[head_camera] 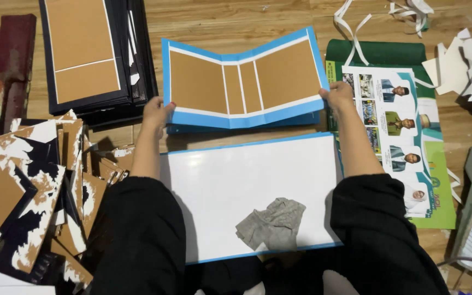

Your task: Assembling blue folders by applying white liners and using a glue roller to prepare components.

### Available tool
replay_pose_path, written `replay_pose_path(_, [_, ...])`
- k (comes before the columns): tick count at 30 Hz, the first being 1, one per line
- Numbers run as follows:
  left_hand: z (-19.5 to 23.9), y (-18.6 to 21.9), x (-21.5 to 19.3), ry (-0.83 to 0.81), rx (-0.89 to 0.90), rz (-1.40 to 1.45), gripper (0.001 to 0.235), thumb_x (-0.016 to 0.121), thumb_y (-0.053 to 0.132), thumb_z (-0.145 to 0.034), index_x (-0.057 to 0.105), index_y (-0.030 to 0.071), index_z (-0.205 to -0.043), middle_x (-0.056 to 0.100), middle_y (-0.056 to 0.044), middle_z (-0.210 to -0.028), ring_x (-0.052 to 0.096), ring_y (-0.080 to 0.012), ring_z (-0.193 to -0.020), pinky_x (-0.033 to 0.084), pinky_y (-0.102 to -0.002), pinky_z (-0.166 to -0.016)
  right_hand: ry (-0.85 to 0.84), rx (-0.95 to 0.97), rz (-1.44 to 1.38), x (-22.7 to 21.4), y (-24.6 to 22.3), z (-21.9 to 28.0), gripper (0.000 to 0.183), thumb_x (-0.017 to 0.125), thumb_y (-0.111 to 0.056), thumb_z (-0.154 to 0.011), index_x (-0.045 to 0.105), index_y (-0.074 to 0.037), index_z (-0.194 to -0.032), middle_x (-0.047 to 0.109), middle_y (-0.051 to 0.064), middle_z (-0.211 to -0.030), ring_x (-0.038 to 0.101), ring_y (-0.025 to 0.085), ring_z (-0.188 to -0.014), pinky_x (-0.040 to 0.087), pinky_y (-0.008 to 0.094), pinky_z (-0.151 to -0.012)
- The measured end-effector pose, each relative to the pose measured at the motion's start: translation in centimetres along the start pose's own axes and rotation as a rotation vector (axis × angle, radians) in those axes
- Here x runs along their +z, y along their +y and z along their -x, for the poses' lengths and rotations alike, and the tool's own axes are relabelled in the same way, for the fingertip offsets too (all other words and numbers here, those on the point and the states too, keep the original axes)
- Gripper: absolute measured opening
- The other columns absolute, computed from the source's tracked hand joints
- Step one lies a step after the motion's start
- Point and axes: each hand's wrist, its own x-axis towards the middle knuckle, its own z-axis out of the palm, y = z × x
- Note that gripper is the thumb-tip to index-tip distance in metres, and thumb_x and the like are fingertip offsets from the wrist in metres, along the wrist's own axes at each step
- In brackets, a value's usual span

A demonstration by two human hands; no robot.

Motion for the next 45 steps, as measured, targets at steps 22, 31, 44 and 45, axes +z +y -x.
replay_pose_path(22, [33.2, -6.9, -11.7, -0.038, 0.115, 0.313, 0.033, 0.048, 0.014, -0.092, 0.044, 0.004, -0.122, 0.058, -0.021, -0.088, 0.059, -0.0243, -0.061, 0.054, -0.033, -0.039, 0.287, -1.064, 0.579, -0.2, 4.2, 45.1, 0.018, 0.054, -0.035, -0.086, 0.054, -0.02, -0.096, 0.046, 0.003, -0.107, 0.047, 0.023, -0.099, 0.039, 0.033, -0.076])
replay_pose_path(31, [30.5, -9.9, -10.9, 0.019, 0.165, 0.161, 0.034, 0.055, 0.012, -0.089, 0.048, 0.002, -0.121, 0.059, -0.025, -0.076, 0.058, -0.0267, -0.047, 0.051, -0.033, -0.029, -0.184, -0.751, 0.797, -2.5, 4.2, 47.1, 0.004, 0.061, -0.01, -0.072, 0.058, -0.009, -0.075, 0.055, 0.006, -0.067, 0.058, 0.026, -0.07, 0.047, 0.032, -0.061])
replay_pose_path(44, [37.8, -3.5, -11.8, 0.002, 0.021, -0.195, 0.043, 0.052, 0.018, -0.09, 0.043, 0.006, -0.13, 0.063, -0.021, -0.086, 0.062, -0.0221, -0.051, 0.052, -0.032, -0.04, -0.23, 0.369, -0.62, -6.8, -0.2, 52.1, 0.06, 0.045, -0.017, -0.085, 0.022, 0.007, -0.135, 0.022, 0.03, -0.137, 0.04, 0.04, -0.116, 0.04, 0.047, -0.095])
replay_pose_path(45, [37.9, -3.7, -11.8, 0.0, 0.02, -0.199, 0.043, 0.052, 0.018, -0.09, 0.043, 0.006, -0.13, 0.063, -0.021, -0.086, 0.062, -0.0221, -0.051, 0.052, -0.032, -0.04, -0.23, 0.373, -0.621, -6.5, 0.6, 52.1, 0.06, 0.045, -0.017, -0.085, 0.022, 0.007, -0.135, 0.022, 0.03, -0.137, 0.04, 0.04, -0.116, 0.04, 0.047, -0.095])
